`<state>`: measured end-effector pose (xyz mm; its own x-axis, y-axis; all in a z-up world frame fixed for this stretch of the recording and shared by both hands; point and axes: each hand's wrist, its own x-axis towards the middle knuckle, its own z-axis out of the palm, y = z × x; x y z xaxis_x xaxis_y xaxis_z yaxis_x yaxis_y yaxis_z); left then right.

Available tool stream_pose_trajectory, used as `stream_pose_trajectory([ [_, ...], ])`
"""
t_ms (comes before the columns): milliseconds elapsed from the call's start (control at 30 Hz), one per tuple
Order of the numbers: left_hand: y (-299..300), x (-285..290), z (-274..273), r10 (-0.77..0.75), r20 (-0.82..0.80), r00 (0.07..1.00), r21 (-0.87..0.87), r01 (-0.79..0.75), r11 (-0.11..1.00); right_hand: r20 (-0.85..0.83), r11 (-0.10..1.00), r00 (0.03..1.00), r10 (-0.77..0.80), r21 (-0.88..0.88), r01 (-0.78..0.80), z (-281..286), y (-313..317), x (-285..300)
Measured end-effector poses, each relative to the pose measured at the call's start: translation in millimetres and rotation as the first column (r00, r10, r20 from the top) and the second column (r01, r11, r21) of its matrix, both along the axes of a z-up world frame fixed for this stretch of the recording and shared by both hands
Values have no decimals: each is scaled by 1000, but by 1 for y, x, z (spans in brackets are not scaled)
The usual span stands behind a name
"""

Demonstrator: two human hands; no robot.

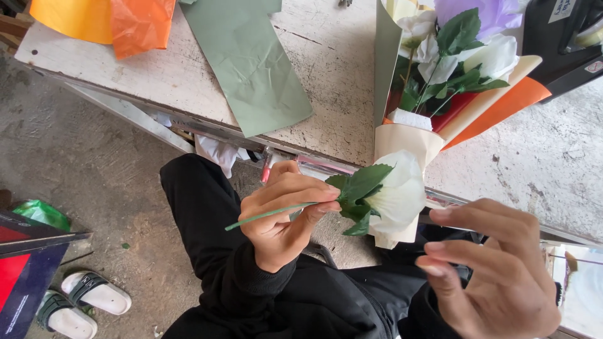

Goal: Assembling an artificial flower bouquet by wrapping the base with paper and adding flowers.

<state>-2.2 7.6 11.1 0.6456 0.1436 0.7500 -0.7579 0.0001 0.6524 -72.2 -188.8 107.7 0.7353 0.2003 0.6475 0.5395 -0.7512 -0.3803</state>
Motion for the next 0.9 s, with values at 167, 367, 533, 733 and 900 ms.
stream_pose_trajectory([
  [167,-1,-3,1,9,0,1000,-45,-9,999,-18,998,999,51,39,-50,-7,9,-19],
  [367,1,-7,3,-36,-54,998,-124,30,992,-638,945,701,318,275,-178,-48,32,-28],
  [533,-2,-13,4,-252,-85,964,-124,241,963,-416,448,698,583,881,151,-81,48,-29],
  [733,-8,-14,4,-345,-19,938,-99,342,935,-72,94,852,519,995,27,-87,65,-17],
  [900,-11,-2,2,-327,93,940,2,328,945,-162,135,953,258,982,131,-82,57,-12],
])
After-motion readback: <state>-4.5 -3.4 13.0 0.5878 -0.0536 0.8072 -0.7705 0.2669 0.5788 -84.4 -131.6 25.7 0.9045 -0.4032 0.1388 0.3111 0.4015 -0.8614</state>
